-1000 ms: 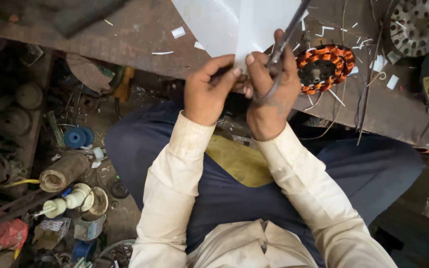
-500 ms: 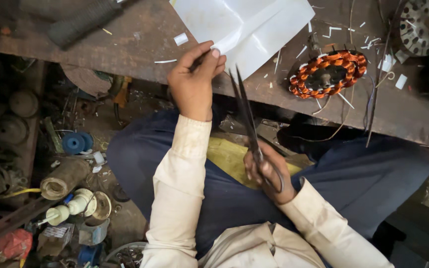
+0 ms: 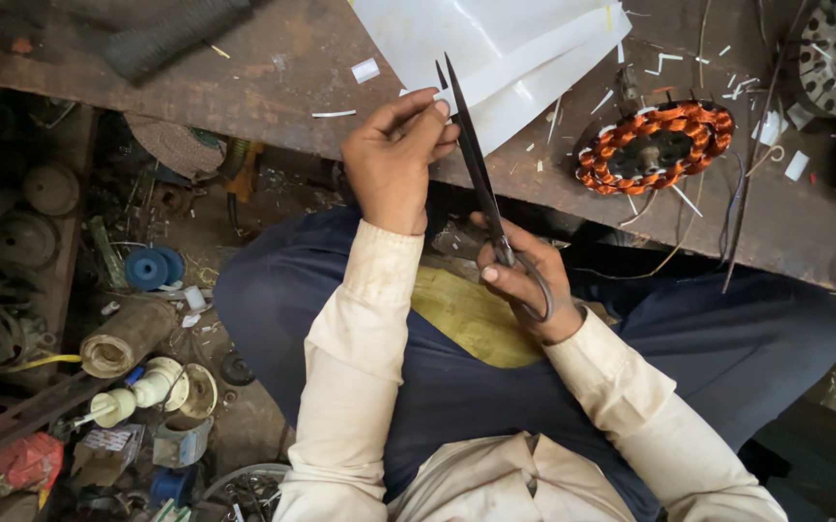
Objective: The person cuts small rectangular pieces from a white insulating sheet using scissors and inserts them into the slots of a copper-wound motor armature. The person repeats this process multiple times, placing insulation between the copper windings.
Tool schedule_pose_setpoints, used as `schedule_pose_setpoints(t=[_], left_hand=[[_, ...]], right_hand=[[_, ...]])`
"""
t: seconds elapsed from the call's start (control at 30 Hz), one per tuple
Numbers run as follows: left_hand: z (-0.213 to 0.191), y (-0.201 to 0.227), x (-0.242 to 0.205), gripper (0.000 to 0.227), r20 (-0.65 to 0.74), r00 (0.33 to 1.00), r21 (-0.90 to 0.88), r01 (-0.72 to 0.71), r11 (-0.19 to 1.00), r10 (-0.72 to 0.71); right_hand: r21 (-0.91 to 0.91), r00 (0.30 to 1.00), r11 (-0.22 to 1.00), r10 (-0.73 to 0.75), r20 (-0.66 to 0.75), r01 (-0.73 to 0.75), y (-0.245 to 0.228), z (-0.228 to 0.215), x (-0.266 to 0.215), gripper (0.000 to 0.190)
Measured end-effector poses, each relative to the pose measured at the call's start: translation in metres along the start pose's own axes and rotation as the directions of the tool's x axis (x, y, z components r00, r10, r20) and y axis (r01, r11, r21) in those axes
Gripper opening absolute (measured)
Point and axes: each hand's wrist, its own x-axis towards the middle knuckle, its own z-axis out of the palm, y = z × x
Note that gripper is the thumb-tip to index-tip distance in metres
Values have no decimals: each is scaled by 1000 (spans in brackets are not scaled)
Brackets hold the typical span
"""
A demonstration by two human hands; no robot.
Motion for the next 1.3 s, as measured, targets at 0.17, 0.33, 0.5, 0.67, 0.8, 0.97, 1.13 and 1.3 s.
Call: schedule_pose_setpoints(t=[0.17, 0.33, 0.5, 0.67, 0.8, 0.97, 1.13, 1.3], left_hand=[[-1, 2, 1, 18, 7, 1000, 21, -2, 1000, 1], [-2, -1, 2, 19, -10, 1000, 17, 8, 1000, -8], [0, -1, 1, 18, 7, 1000, -13, 4, 1000, -4], [4, 12, -8, 18, 81, 989, -6, -121, 993, 122], [4, 27, -25, 22, 215, 924, 206, -358, 911, 315], [4, 26, -34, 33, 85, 978, 134, -201, 970, 191], [4, 18, -30, 22, 6, 993, 50, -119, 992, 119], [3, 17, -30, 21, -8, 996, 61, -92, 994, 93]], right_hand=[[-9, 1000, 1000, 3, -8, -3, 5, -4, 2, 68], [-87, 999, 995, 37, -16, -39, 7, -7, 4, 68], [-229, 999, 973, 26, -20, -30, 5, -9, 7, 65], [10, 1000, 1000, 20, -16, -20, 3, -7, 1, 70], [-39, 998, 999, -34, 53, 36, 0, -12, -3, 76], [-63, 989, 996, -59, 137, 68, 6, -17, -5, 77], [-98, 990, 993, -54, 130, 67, 11, -19, -5, 78], [-120, 994, 990, -59, 97, 70, 16, -19, -6, 72]])
